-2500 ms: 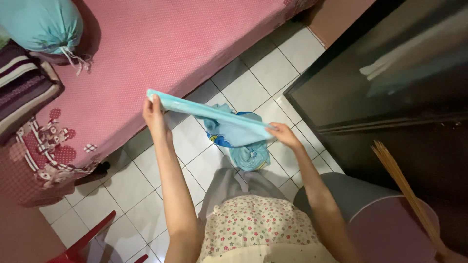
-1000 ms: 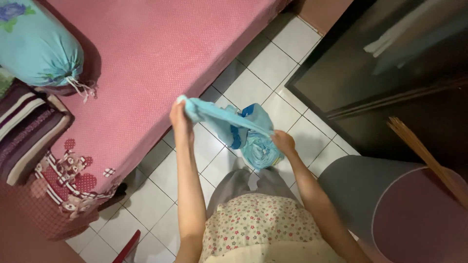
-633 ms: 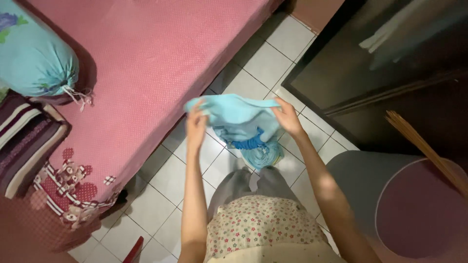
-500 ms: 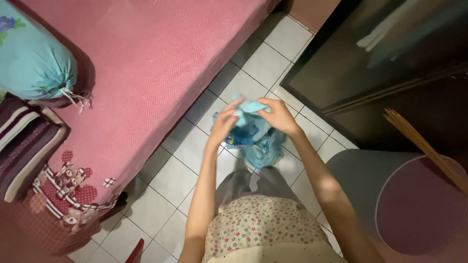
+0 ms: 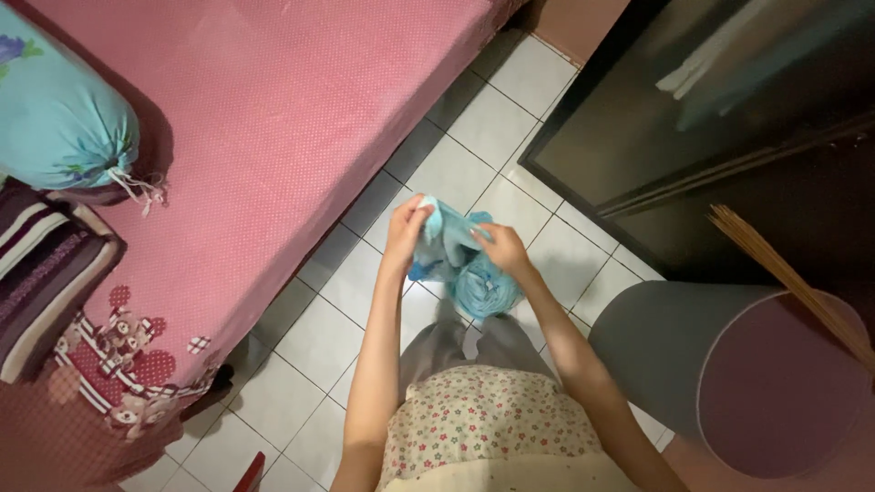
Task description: The person folds a light blue cartoon-printed blanket on the floor, then spreads it on a pink bed and folds it again into a compact rectangle.
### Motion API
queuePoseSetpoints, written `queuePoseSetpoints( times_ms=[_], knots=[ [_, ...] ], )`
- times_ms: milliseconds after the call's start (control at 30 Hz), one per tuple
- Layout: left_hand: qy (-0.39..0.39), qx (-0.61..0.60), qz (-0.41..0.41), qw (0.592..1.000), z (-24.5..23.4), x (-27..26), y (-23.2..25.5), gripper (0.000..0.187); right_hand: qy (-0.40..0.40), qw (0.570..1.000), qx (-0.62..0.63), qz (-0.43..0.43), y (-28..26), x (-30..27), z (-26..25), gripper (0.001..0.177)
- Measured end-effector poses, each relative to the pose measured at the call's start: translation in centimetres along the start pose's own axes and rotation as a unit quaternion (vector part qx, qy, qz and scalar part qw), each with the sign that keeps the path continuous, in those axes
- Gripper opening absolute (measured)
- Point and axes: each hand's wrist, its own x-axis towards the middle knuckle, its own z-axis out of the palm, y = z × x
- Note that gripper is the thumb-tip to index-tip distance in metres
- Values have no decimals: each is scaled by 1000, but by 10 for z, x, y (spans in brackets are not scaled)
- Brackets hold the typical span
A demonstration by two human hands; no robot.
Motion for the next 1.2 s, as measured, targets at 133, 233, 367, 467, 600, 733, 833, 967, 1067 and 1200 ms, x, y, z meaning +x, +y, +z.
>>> queuePoseSetpoints(
  times_ms=[133,233,367,467,600,733,833,967,1067,1200],
  knots=[
    [39,-42,8,998,-15,-14,32,7,-6,993,-64,100,52,-12,32,27],
    [89,-96,9,991,-24,-23,58,11,62,986,-79,133,82,-27,35,31],
    [84,19,39,996,-54,-18,47,14,134,970,115,164,90,-31,21,30],
    [73,166,85,980,-62,-18,54,17,176,951,207,148,95,-14,6,31],
    [28,337,241,910,-56,-17,46,14,120,971,203,37,59,-6,-42,19],
    [-107,179,257,944,-1,-10,-15,5,55,984,150,-80,-24,-24,-73,23],
    [-241,94,184,948,34,-7,-53,7,7,991,89,-102,-76,-43,-100,26],
    [-197,94,67,974,42,9,-92,5,-26,994,89,-51,-55,-39,-102,25],
    [-154,72,23,985,48,9,-65,14,-32,989,141,-4,-41,-42,-94,26],
    [-57,48,18,997,55,-1,-14,11,-45,995,72,54,-21,-56,-63,65]
  ],
)
